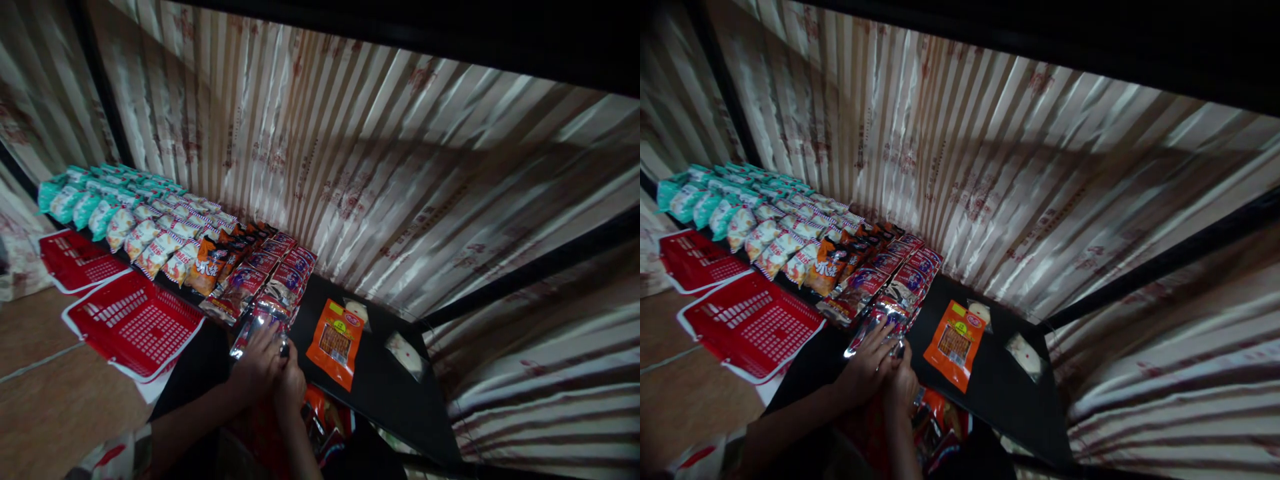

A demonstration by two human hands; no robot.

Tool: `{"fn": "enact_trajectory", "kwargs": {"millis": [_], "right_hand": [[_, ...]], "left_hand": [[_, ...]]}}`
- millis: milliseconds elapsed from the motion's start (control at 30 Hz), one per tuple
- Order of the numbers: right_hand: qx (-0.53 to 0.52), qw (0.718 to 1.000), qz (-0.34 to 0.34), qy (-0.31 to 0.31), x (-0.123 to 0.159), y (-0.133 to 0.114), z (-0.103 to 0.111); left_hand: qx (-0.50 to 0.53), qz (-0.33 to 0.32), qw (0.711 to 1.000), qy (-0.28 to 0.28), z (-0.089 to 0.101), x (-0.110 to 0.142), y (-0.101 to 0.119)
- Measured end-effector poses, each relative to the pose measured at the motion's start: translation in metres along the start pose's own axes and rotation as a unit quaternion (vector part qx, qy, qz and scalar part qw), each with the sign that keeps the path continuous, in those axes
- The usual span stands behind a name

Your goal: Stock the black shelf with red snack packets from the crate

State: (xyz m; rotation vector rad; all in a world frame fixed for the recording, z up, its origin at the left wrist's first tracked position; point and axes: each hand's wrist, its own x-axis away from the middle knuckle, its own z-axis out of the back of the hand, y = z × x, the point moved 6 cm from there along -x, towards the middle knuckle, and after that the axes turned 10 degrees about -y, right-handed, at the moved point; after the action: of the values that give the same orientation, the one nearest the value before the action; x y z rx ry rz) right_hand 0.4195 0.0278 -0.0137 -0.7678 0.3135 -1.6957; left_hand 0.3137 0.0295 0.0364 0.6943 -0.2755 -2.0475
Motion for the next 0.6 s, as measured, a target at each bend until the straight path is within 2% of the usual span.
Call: {"fn": "enact_trajectory", "kwargs": {"millis": [100, 267, 467, 600], "right_hand": [[-0.071, 0.997, 0.001, 0.009, 0.002, 0.003, -0.002], [-0.139, 0.989, 0.026, 0.036, -0.002, 0.007, -0.009], [-0.197, 0.978, 0.043, 0.058, -0.006, 0.012, -0.013], [-0.229, 0.97, 0.055, 0.067, -0.004, 0.011, -0.013]], "left_hand": [[-0.02, 0.005, 1.0, 0.005, -0.005, 0.029, -0.008], [-0.054, 0.035, 0.997, 0.047, -0.006, 0.06, -0.027], [-0.067, 0.076, 0.995, 0.013, -0.016, 0.087, -0.032], [-0.057, 0.089, 0.994, 0.002, -0.022, 0.092, -0.035]]}}
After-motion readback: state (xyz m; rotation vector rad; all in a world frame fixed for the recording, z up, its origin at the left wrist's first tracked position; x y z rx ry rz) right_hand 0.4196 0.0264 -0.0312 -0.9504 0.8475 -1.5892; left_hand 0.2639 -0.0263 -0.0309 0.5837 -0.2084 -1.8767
